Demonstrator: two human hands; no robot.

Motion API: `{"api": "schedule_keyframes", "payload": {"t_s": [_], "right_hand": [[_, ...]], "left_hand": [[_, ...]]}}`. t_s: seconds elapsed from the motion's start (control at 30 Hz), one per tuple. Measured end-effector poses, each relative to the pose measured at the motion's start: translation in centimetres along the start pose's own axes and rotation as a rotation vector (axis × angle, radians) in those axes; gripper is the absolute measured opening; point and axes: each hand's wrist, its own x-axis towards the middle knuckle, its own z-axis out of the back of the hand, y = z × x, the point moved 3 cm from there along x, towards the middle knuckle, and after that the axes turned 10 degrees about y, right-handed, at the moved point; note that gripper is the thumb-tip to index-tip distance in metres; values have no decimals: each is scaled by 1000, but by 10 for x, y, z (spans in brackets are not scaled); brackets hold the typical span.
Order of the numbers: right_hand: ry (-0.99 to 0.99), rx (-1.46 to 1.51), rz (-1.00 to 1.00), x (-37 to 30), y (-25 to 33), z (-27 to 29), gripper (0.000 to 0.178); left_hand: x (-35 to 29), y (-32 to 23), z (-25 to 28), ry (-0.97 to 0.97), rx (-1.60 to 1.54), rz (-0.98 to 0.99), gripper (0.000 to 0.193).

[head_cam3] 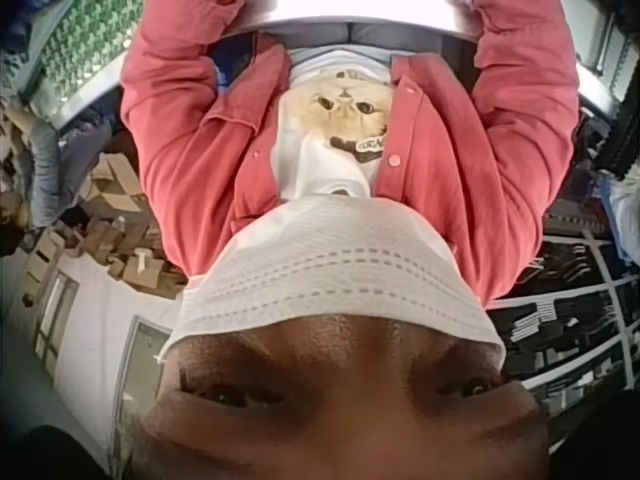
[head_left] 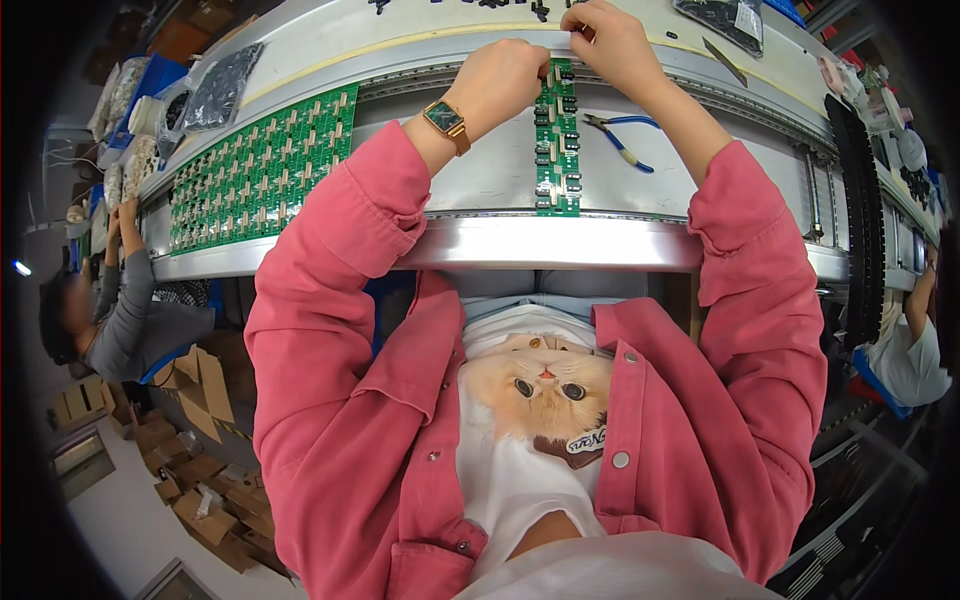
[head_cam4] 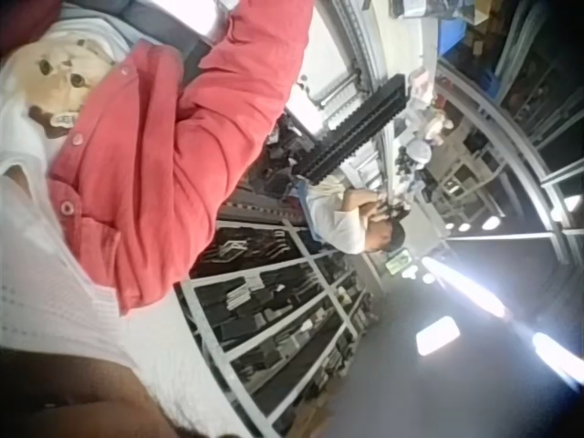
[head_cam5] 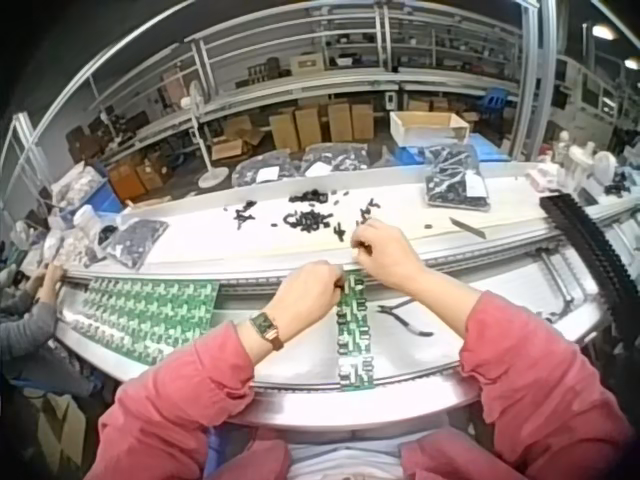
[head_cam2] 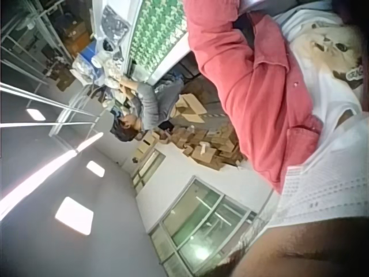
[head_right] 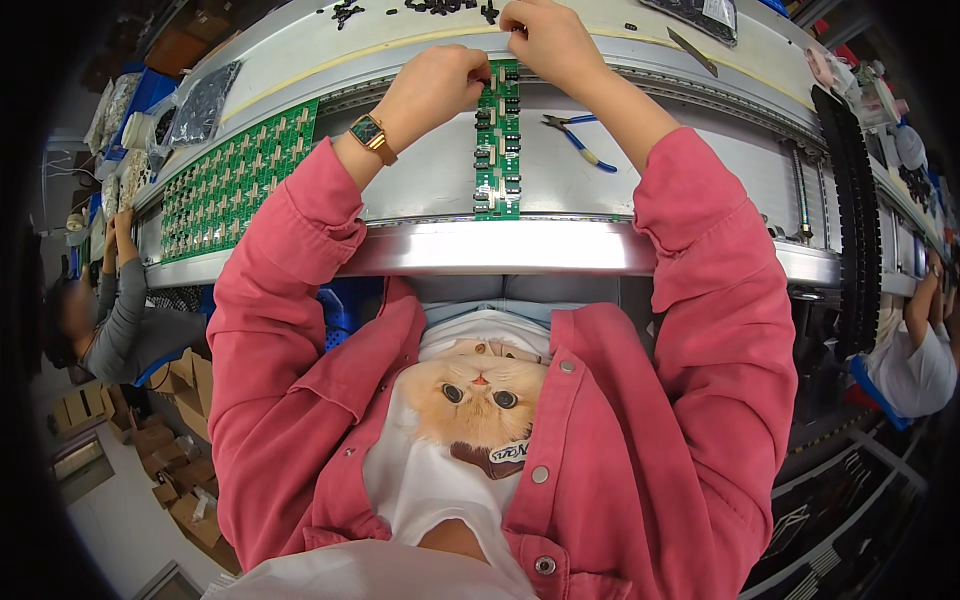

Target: Assembling electronic components onto a printed circuit board on an assembly line.

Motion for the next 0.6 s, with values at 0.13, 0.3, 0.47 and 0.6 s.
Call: {"api": "schedule_keyframes", "payload": {"t_s": [0.13, 0.3, 0.47, 0.6], "right_hand": [[60, 25, -105, -11, 10, 6, 13], [167, 97, -222, -15, 22, 7, 17], [242, 157, -246, -18, 18, -1, 18], [245, 96, -215, -16, 18, -1, 17]], "left_hand": [[11, 12, 9, -50, -23, 9, 14], [54, 43, 7, -101, 49, -38, 16], [81, 64, -11, -104, -8, -285, 16], [84, 63, -8, -47, 106, -262, 17]]}}
